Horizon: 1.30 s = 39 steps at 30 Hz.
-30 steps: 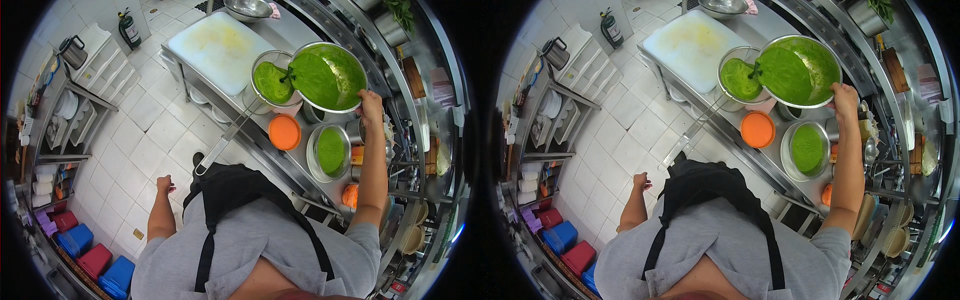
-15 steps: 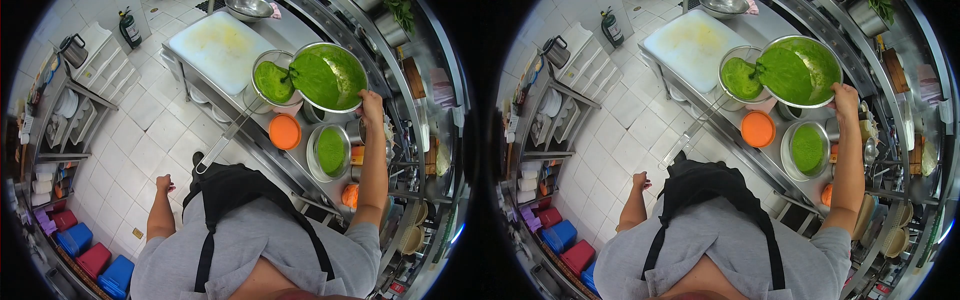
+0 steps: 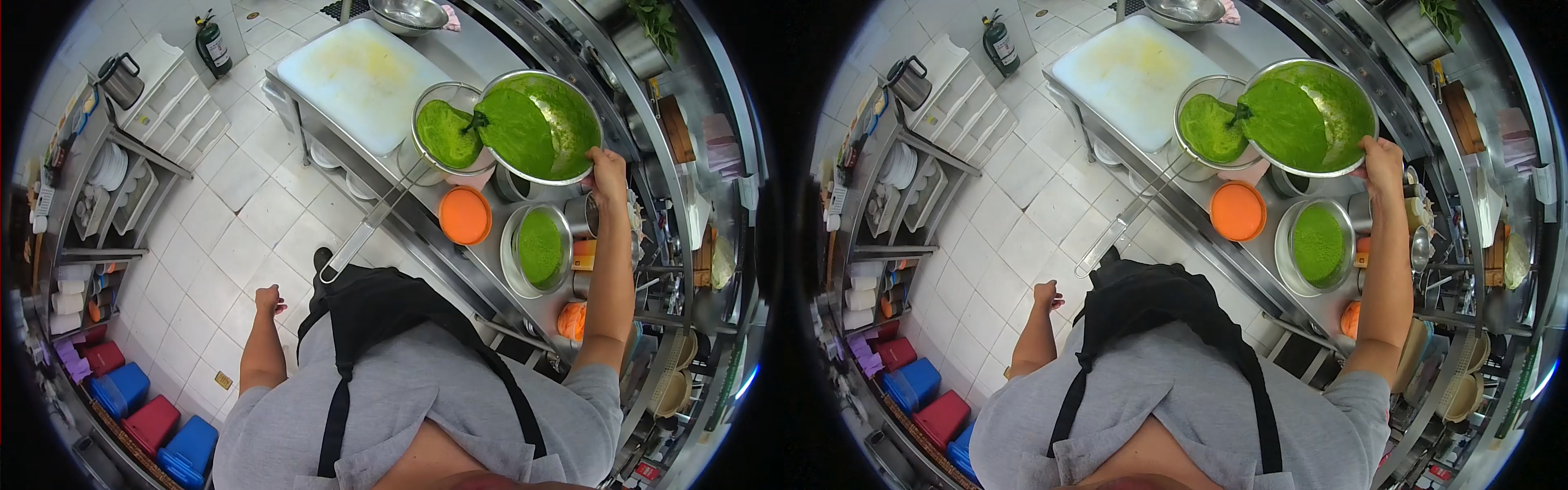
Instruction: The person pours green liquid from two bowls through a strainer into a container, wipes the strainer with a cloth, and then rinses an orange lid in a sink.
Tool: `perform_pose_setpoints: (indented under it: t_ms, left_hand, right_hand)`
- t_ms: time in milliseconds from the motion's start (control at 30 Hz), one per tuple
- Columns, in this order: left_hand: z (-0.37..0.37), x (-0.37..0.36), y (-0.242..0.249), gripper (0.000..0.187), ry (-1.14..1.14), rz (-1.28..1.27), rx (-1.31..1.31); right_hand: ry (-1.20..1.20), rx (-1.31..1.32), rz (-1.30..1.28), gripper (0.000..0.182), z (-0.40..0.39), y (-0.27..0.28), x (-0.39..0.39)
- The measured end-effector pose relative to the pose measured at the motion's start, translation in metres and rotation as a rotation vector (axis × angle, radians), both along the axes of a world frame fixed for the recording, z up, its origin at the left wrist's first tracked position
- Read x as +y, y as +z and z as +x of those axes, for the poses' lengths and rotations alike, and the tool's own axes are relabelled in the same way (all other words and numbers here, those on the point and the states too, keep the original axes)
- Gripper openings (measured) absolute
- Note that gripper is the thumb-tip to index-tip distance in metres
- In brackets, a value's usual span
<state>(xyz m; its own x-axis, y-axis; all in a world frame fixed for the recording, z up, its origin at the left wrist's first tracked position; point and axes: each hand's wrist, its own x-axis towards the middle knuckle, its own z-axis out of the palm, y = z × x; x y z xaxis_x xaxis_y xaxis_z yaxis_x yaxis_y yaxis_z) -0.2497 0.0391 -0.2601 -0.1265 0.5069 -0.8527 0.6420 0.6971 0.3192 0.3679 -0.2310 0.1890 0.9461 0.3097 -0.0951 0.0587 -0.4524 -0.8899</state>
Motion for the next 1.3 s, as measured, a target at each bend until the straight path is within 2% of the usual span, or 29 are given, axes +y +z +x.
perform_pose_setpoints:
  t_ms: [867,933,1300]
  left_hand:
    - [0.0017,0.001,0.0017,0.035,0.014,0.014,0.005]
    - [0.0014,0.001,0.0013,0.036,0.017,0.016,-0.008]
    - [0.0007,0.0031,-0.0022,0.035,0.015,-0.004,-0.017]
  right_hand:
    - [-0.016,-0.02,-0.033,0.016,0.0011,0.0003,-0.0005]
    - [-0.036,-0.012,0.015,0.01,-0.0015,0.0,0.0015]
    - [-0.014,0.001,-0.032,0.016,-0.0003,0.0033,0.0007]
